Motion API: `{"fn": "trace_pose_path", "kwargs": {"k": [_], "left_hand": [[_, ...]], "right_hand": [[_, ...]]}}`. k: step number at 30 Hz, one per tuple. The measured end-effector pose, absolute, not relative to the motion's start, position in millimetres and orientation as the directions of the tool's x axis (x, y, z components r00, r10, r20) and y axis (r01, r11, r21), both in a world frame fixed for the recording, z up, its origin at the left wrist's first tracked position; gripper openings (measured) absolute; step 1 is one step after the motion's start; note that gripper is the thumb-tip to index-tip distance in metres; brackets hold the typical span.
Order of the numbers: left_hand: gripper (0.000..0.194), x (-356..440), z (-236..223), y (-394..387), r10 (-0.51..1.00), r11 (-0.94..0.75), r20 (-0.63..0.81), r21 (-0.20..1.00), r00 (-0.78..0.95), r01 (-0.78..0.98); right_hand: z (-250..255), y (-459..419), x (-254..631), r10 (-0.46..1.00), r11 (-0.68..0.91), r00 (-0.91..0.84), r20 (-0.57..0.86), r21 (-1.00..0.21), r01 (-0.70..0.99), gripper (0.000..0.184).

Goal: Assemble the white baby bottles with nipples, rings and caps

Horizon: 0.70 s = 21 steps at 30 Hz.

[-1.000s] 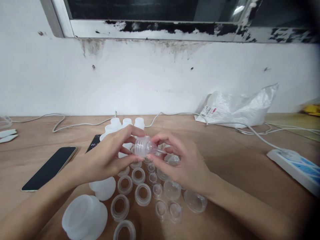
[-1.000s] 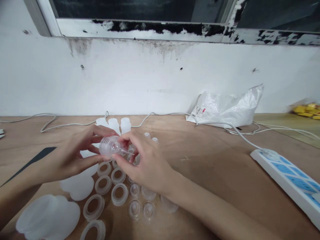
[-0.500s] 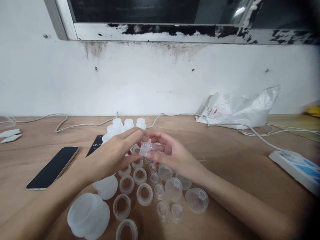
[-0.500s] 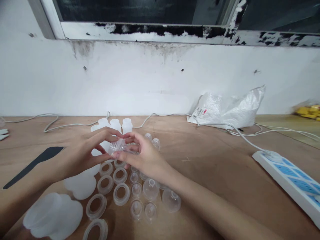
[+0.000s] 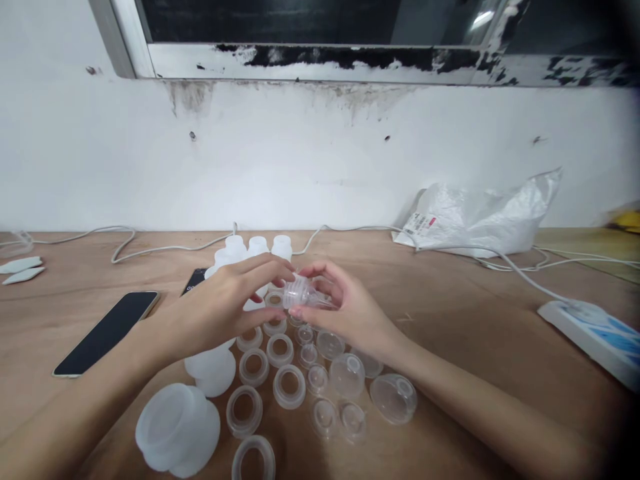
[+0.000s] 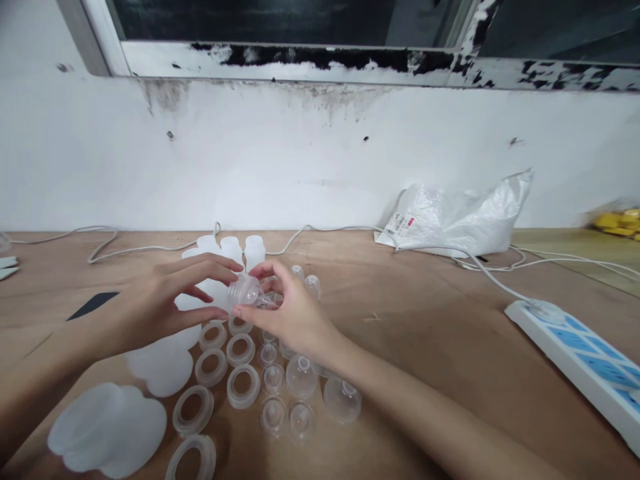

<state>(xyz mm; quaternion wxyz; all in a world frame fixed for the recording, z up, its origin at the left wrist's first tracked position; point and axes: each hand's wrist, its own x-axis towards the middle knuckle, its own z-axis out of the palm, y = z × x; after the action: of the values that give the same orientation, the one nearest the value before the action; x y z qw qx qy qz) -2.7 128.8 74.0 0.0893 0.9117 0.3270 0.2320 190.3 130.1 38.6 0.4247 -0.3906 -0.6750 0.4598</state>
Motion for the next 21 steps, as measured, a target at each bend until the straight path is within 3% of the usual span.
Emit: {"fn": "trace_pose_path", "kwargs": {"k": [5, 12, 21], "left_hand": [[0.03, 2.1, 69.2, 129.5, 0.626, -0.778, 0.387, 0.363, 0.677, 0.512], [0.029, 2.2, 68.3, 130.1, 0.62, -0.785, 0.418, 0.336, 0.664, 0.521], [0.032, -4.2, 77.6, 121.9, 0.624, -0.756, 0.457, 0.147, 0.634, 0.638]], "right_hand": [[36.5, 128.7, 190.1, 0.899, 0.342, -0.344, 0.27, -0.924, 0.169, 0.037], [35.0, 130.9, 191.3, 0.901, 0.346, -0.337, 0.274, -0.922, 0.175, 0.04], [35.0, 137.9, 192.7, 0.912, 0.279, -0.352, 0.211, -0.947, 0.156, 0.037]]}}
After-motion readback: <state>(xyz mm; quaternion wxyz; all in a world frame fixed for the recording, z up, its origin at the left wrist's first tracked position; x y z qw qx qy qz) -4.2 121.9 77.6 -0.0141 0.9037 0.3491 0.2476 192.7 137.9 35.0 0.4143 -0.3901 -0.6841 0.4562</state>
